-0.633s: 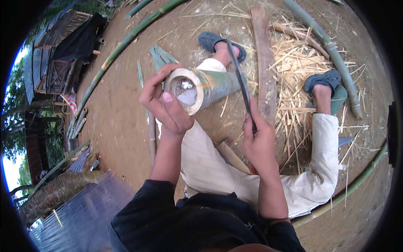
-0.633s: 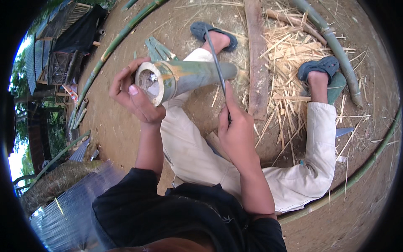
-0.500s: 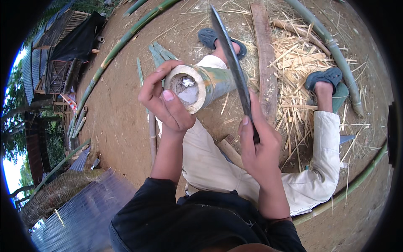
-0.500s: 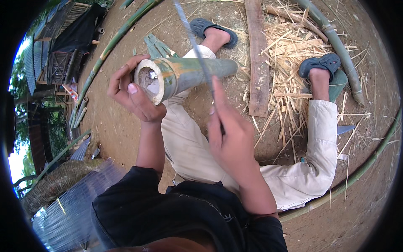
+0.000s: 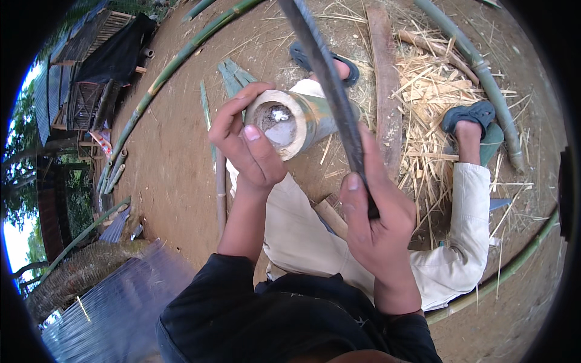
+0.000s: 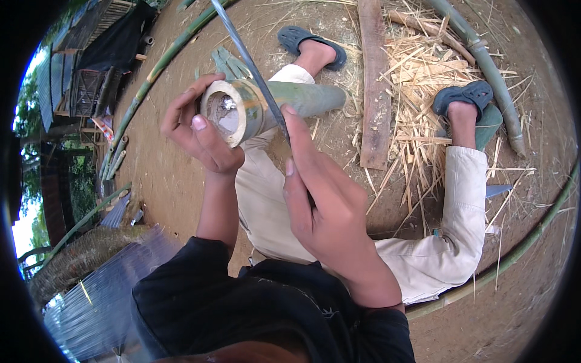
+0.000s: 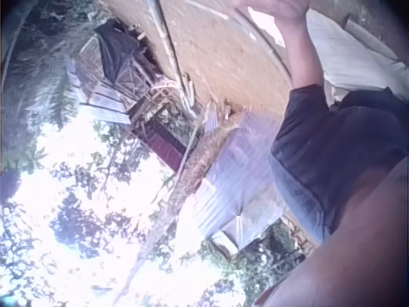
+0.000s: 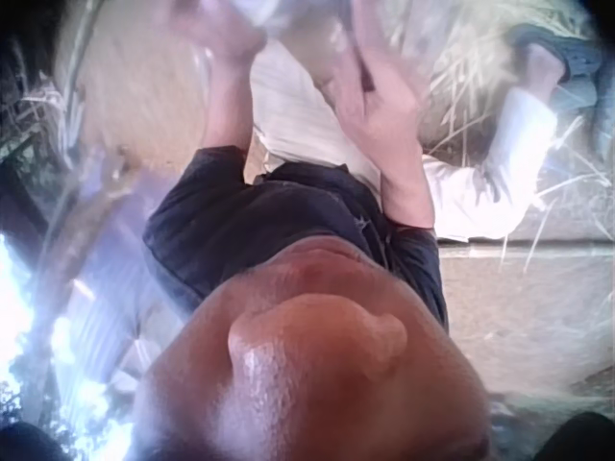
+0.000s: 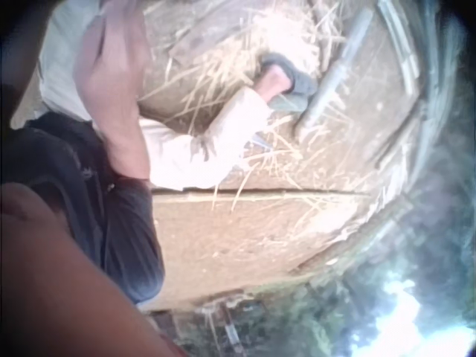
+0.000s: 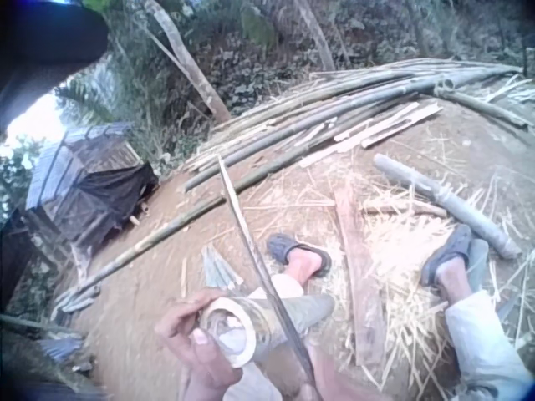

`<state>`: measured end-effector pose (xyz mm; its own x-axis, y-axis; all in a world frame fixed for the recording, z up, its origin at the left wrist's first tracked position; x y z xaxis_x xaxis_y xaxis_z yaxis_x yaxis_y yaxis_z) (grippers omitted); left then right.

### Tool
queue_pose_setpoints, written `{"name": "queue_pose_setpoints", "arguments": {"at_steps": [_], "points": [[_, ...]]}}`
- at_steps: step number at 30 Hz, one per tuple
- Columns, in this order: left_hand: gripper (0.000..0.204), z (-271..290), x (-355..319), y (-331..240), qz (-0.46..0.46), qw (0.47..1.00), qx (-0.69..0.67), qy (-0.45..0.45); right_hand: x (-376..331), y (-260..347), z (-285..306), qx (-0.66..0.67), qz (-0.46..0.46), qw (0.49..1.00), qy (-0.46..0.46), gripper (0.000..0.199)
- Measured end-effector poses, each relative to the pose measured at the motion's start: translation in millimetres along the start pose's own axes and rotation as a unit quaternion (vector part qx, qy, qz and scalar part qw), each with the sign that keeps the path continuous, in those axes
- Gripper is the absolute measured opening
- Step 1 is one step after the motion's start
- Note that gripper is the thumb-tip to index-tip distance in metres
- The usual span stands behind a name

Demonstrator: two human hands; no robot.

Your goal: The person sits on the ground and uses a knife to shave the outer layer of a bamboo pole, creating a smooth surface. They then use the knife to scrape and clean the inside of the bamboo pole, removing debris.

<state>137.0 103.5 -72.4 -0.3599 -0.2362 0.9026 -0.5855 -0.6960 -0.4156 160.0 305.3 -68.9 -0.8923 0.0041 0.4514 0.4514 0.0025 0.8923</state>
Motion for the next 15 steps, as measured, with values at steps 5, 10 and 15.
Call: {"name": "queue_pose_setpoints", "arguments": {"at_steps": [5,10,15], "points": [[0.035,-2.3,1.2,-1.4,-0.003,1.0,-0.005,0.002,2.9,-14.6,-8.0,-0.032,-0.005,0.999,0.012,0.051],[0.039,2.1,6.7,5.8,-0.045,0.999,-0.018,0.01,-5.7,-21.5,-2.2,-0.051,-0.079,0.995,0.02,0.052],[0.035,-1.6,23.7,-16.4,-0.109,0.985,0.109,0.08,-5.8,13.3,5.9,0.024,-0.021,0.999,-0.013,0.051]]}}
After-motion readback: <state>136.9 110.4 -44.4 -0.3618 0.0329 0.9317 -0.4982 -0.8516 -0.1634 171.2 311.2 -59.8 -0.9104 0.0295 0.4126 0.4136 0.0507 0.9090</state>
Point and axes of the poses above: each hand's wrist, its own x-axis towards the middle knuckle, its own z-axis out of the back of the hand, y = z × x, the point moved 2 cm from there along x, towards the middle knuckle, and after that the axes turned 14 degrees about -y, right-handed, at the moved point
